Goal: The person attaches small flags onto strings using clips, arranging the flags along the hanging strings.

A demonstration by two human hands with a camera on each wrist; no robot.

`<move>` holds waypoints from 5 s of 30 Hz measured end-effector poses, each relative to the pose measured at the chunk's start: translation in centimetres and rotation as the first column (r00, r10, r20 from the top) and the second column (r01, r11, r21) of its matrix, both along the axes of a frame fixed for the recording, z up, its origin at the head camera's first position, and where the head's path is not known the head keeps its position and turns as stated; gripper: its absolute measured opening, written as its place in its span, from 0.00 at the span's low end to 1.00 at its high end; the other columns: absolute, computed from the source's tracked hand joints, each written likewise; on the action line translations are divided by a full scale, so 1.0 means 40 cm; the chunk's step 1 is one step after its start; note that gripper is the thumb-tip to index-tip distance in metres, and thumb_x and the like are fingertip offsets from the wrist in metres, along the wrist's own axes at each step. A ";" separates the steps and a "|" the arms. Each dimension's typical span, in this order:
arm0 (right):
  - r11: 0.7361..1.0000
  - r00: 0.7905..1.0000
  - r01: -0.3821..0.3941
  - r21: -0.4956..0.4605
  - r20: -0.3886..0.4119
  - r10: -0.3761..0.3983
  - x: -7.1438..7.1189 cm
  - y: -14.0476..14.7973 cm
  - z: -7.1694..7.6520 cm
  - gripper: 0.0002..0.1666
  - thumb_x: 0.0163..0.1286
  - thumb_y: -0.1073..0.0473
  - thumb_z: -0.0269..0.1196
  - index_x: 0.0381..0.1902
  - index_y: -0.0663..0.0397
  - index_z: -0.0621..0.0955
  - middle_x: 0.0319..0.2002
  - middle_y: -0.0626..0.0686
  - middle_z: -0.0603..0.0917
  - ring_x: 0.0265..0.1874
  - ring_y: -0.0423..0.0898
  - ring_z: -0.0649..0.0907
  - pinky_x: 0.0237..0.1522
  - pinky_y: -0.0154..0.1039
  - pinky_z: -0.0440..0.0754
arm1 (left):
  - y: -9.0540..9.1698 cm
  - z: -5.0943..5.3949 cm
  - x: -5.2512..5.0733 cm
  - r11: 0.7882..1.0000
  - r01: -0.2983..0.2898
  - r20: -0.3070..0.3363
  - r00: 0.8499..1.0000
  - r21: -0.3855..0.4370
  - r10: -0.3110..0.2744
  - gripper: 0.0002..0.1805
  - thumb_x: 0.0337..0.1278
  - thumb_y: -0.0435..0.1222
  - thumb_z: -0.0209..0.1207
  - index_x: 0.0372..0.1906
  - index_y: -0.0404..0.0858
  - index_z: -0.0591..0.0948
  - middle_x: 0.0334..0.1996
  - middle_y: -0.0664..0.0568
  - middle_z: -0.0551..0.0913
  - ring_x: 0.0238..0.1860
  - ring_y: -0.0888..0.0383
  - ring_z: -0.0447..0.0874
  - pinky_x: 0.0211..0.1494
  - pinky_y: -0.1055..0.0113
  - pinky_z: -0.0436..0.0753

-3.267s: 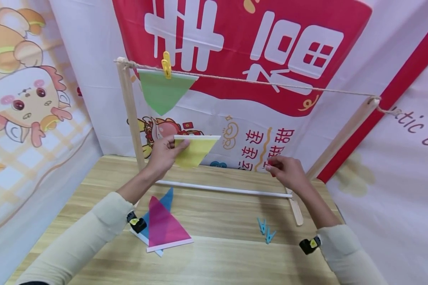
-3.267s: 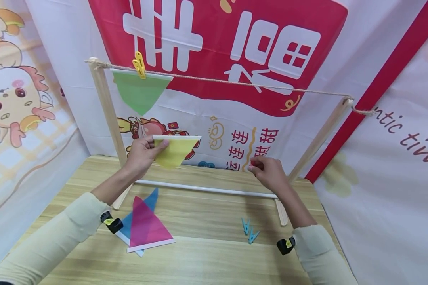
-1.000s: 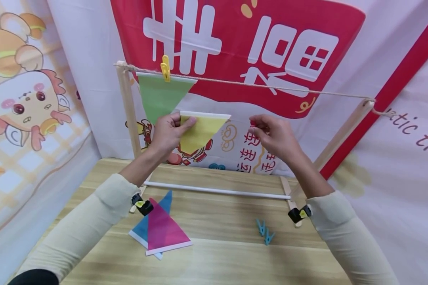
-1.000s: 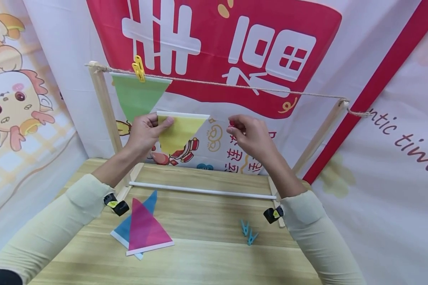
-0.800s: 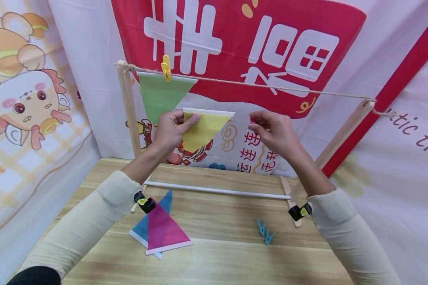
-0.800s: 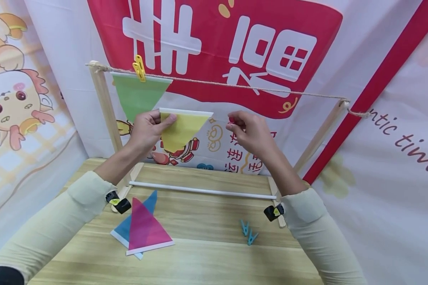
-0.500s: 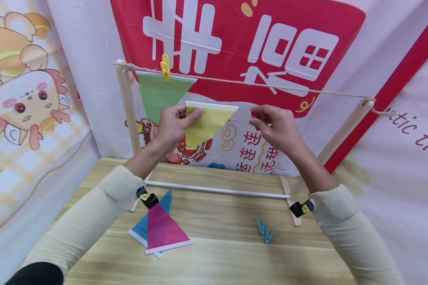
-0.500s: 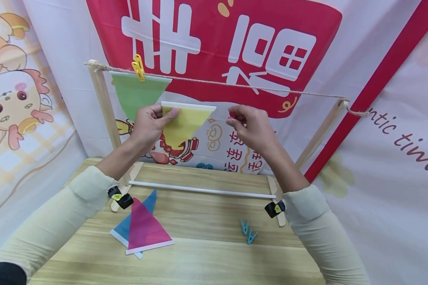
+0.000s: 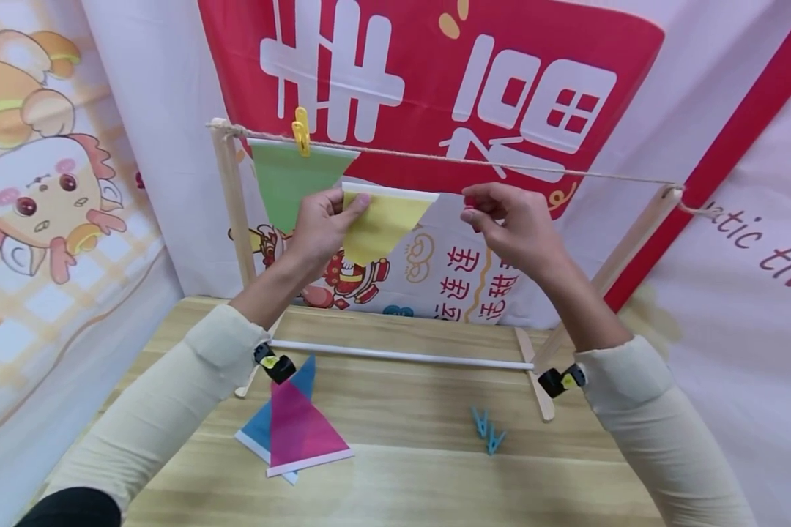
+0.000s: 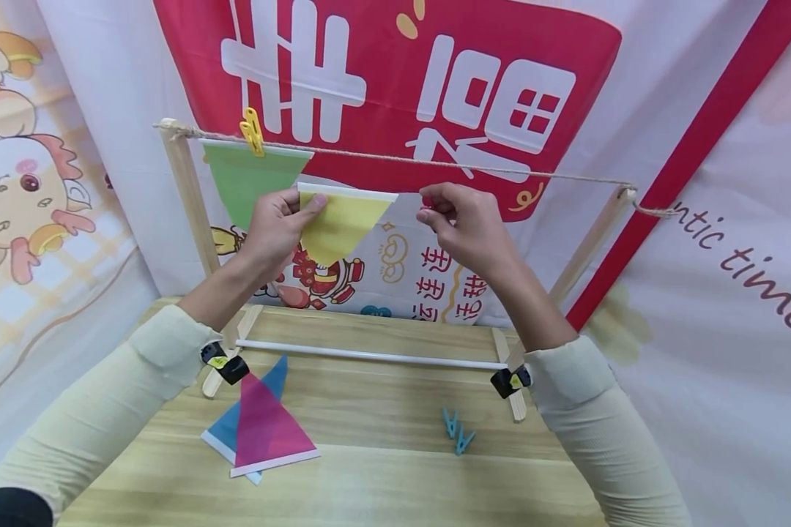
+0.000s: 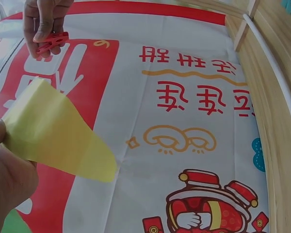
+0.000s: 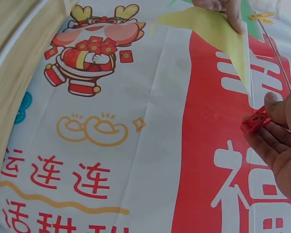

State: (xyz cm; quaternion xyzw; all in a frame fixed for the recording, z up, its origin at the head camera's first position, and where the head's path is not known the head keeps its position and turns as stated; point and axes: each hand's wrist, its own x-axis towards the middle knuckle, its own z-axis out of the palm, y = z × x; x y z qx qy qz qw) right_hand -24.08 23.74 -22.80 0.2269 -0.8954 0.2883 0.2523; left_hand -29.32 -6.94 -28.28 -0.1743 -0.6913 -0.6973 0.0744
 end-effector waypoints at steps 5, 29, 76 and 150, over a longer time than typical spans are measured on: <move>1.000 1.000 -0.008 -0.006 0.012 0.008 0.005 0.000 -0.003 0.24 0.79 0.56 0.74 0.69 0.55 0.88 0.53 0.53 0.95 0.45 0.47 0.94 0.56 0.52 0.96 | 0.001 -0.011 0.000 1.000 0.008 0.008 1.000 0.010 -0.008 0.23 0.84 0.48 0.65 0.68 0.38 0.87 0.61 0.41 0.92 0.55 0.50 0.97 0.54 0.62 0.96; 0.996 0.997 -0.076 -0.052 -0.003 0.076 -0.003 -0.030 0.075 0.21 0.79 0.54 0.74 0.64 0.54 0.91 0.54 0.54 0.96 0.46 0.48 0.96 0.49 0.25 0.90 | 0.027 0.044 -0.014 0.995 0.021 -0.036 0.999 0.096 -0.018 0.21 0.81 0.46 0.68 0.66 0.38 0.88 0.59 0.42 0.94 0.55 0.51 0.97 0.57 0.62 0.96; 0.874 0.956 -0.089 -0.477 0.205 0.209 -0.051 -0.123 0.232 0.20 0.78 0.51 0.75 0.62 0.52 0.89 0.55 0.52 0.93 0.58 0.47 0.94 0.67 0.39 0.91 | 0.049 0.074 -0.035 0.990 0.035 -0.021 0.999 0.137 -0.032 0.20 0.80 0.44 0.68 0.67 0.39 0.89 0.61 0.44 0.93 0.59 0.49 0.95 0.66 0.59 0.93; 0.972 0.956 0.024 -0.235 0.291 0.047 -0.097 -0.243 0.253 0.22 0.79 0.47 0.74 0.64 0.50 0.92 0.60 0.51 0.95 0.54 0.45 0.94 0.60 0.38 0.93 | 0.055 0.086 -0.041 0.983 0.017 0.015 1.000 0.183 -0.020 0.22 0.80 0.44 0.66 0.70 0.42 0.88 0.65 0.47 0.90 0.62 0.51 0.91 0.68 0.59 0.90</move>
